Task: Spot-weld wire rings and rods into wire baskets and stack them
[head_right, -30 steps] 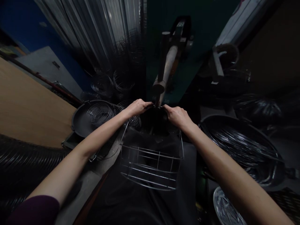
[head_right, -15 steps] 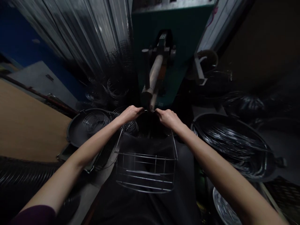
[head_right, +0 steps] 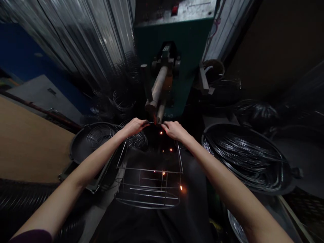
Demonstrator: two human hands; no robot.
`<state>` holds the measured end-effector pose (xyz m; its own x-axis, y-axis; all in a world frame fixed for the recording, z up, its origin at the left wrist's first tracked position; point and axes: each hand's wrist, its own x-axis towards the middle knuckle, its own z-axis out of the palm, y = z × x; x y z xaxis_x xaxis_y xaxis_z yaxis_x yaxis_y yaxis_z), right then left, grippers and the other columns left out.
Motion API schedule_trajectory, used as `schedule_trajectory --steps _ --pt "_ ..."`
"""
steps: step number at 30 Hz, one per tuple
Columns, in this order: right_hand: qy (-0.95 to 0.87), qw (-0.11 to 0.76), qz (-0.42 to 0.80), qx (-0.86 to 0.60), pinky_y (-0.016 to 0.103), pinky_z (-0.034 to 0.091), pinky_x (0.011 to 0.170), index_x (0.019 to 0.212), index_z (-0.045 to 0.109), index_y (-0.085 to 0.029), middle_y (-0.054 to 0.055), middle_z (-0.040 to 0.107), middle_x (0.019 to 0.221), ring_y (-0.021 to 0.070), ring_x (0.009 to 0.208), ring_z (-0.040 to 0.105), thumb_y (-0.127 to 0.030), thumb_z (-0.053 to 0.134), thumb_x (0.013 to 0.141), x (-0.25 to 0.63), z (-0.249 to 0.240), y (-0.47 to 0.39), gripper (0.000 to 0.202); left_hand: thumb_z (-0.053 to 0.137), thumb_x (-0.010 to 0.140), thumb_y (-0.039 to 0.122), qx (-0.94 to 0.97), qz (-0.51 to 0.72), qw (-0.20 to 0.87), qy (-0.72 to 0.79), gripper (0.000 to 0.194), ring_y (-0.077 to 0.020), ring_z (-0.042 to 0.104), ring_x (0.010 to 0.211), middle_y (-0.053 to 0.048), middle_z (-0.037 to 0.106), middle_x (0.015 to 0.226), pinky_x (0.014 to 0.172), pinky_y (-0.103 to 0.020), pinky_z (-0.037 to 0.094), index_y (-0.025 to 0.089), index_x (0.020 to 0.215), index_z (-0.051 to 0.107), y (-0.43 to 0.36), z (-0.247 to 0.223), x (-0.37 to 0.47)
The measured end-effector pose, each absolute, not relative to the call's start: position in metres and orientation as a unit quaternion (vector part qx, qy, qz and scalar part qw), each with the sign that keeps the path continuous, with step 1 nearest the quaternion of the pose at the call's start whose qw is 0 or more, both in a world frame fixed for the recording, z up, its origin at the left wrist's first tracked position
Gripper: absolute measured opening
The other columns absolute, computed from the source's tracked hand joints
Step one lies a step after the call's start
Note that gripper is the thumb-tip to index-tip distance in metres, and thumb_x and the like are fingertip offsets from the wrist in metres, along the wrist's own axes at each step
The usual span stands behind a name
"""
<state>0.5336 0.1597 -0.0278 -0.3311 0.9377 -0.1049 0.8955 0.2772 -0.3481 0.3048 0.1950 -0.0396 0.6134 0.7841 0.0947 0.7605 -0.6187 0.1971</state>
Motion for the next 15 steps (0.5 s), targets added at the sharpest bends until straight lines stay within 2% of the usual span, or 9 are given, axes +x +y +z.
schedule_trajectory --steps 3,7,15 --pt "-0.787 0.057 0.2 -0.581 0.024 0.04 0.071 0.095 0.064 -0.016 0.009 0.068 0.09 0.0192 0.085 0.063 -0.033 0.032 0.096 0.5398 -0.0244 0.1547 0.036 0.036 0.093 0.042 0.888 0.073 0.071 0.448 0.038 -0.0164 0.061 0.068 -0.007 0.067 0.077 0.06 -0.023 0.037 0.018 0.099 0.065 0.1928 -0.0396 0.306" --pt "-0.785 0.048 0.169 -0.595 0.025 0.041 0.076 0.101 0.064 -0.015 0.01 0.068 0.097 0.0208 0.091 0.063 -0.03 0.034 0.096 0.5414 -0.0239 0.1498 0.034 0.036 0.093 0.042 0.882 0.081 0.073 0.458 0.038 -0.0168 0.06 0.067 -0.007 0.066 0.076 0.059 -0.023 0.036 0.018 0.099 0.065 0.191 -0.0401 0.3086" --pt "-0.764 0.064 0.185 -0.615 0.025 0.042 0.074 0.1 0.066 -0.016 0.009 0.068 0.096 0.0202 0.087 0.063 -0.032 0.034 0.095 0.5426 -0.0222 0.1483 0.036 0.037 0.092 0.046 0.877 0.095 0.1 0.46 0.041 -0.0163 0.06 0.066 -0.008 0.067 0.077 0.059 -0.023 0.037 0.017 0.097 0.066 0.1932 -0.0442 0.3113"
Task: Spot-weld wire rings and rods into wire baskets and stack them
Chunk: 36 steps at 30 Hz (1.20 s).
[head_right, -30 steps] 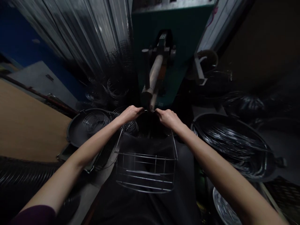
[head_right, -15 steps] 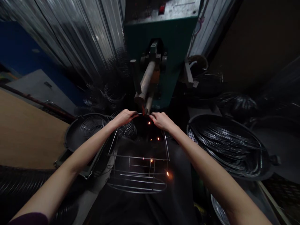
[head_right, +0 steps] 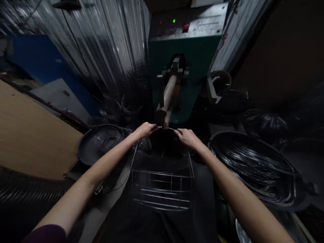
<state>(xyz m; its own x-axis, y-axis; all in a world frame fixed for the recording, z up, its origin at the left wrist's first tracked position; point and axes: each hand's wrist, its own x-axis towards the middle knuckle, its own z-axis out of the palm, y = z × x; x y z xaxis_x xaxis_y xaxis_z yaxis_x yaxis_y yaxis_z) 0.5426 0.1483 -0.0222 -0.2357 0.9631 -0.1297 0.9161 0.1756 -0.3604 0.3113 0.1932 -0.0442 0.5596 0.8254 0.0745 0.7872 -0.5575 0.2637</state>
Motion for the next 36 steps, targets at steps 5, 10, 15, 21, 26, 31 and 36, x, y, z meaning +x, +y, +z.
schedule_trajectory --steps 5,10,15,21,26,31,36 --pt "-0.737 0.044 0.206 -0.642 0.024 0.041 0.07 0.097 0.063 -0.016 0.009 0.068 0.092 0.0201 0.085 0.063 -0.039 0.03 0.096 0.552 -0.031 0.13 0.04 0.041 0.091 0.044 0.864 0.102 0.142 0.471 0.041 -0.0152 0.058 0.062 -0.007 0.065 0.068 0.058 -0.023 0.036 0.014 0.093 0.068 0.199 -0.043 0.316" --pt "-0.708 0.075 0.133 -0.69 0.027 0.037 0.065 0.1 0.06 -0.015 0.011 0.065 0.082 0.0218 0.075 0.061 -0.038 0.025 0.096 0.551 -0.054 0.09 0.041 0.044 0.09 0.043 0.777 0.284 0.301 0.475 0.038 -0.0133 0.06 0.081 -0.006 0.067 0.095 0.076 -0.023 0.043 0.017 0.109 0.062 0.159 -0.051 0.285" --pt "-0.672 0.192 0.11 -0.706 0.026 0.035 0.063 0.098 0.058 -0.014 0.009 0.061 0.071 0.0196 0.066 0.058 -0.032 0.023 0.095 0.556 -0.055 0.061 0.04 0.056 0.078 0.056 0.384 0.51 0.543 0.546 0.047 -0.0119 0.062 0.07 -0.007 0.066 0.082 0.069 -0.023 0.049 0.015 0.095 0.067 0.032 -0.105 0.241" --pt "-0.593 0.366 0.156 -0.7 0.024 0.036 0.062 0.091 0.059 -0.017 0.003 0.053 0.066 0.0143 0.06 0.051 -0.038 0.03 0.094 0.543 -0.051 0.04 0.036 0.063 0.069 0.06 0.13 0.397 0.756 0.503 0.048 -0.0232 0.065 0.086 -0.012 0.068 0.089 0.073 -0.035 0.054 0.015 0.088 0.067 -0.045 -0.134 0.266" --pt "-0.559 0.478 0.342 -0.585 0.023 0.043 0.065 0.096 0.06 -0.018 0.001 0.059 0.074 0.0126 0.066 0.055 -0.049 0.032 0.093 0.557 -0.075 0.027 0.042 0.064 0.069 0.035 0.11 0.486 0.653 0.57 0.016 -0.0146 0.057 0.058 0.002 0.057 0.057 0.064 -0.035 0.053 0.022 0.077 0.06 -0.011 -0.117 0.27" --pt "-0.534 0.364 0.317 -0.694 0.028 0.041 0.091 0.122 0.055 -0.021 0.005 0.06 0.118 0.0162 0.106 0.056 -0.041 0.039 0.092 0.65 -0.116 -0.053 0.039 0.063 0.065 0.029 0.177 0.552 0.6 0.551 0.014 -0.0085 0.035 0.045 0.006 0.035 0.046 0.061 -0.028 0.05 0.019 0.066 0.053 0.008 -0.086 0.273" --pt "-0.337 0.049 0.175 -0.924 0.033 0.044 0.086 0.107 0.061 -0.007 0.02 0.063 0.109 0.0253 0.102 0.059 -0.029 0.051 0.085 0.728 -0.179 -0.136 0.033 0.063 0.066 0.037 0.28 0.602 0.547 0.51 0.022 -0.0091 0.038 0.05 0.006 0.037 0.048 0.059 -0.023 0.045 0.018 0.064 0.05 0.02 -0.083 0.292"
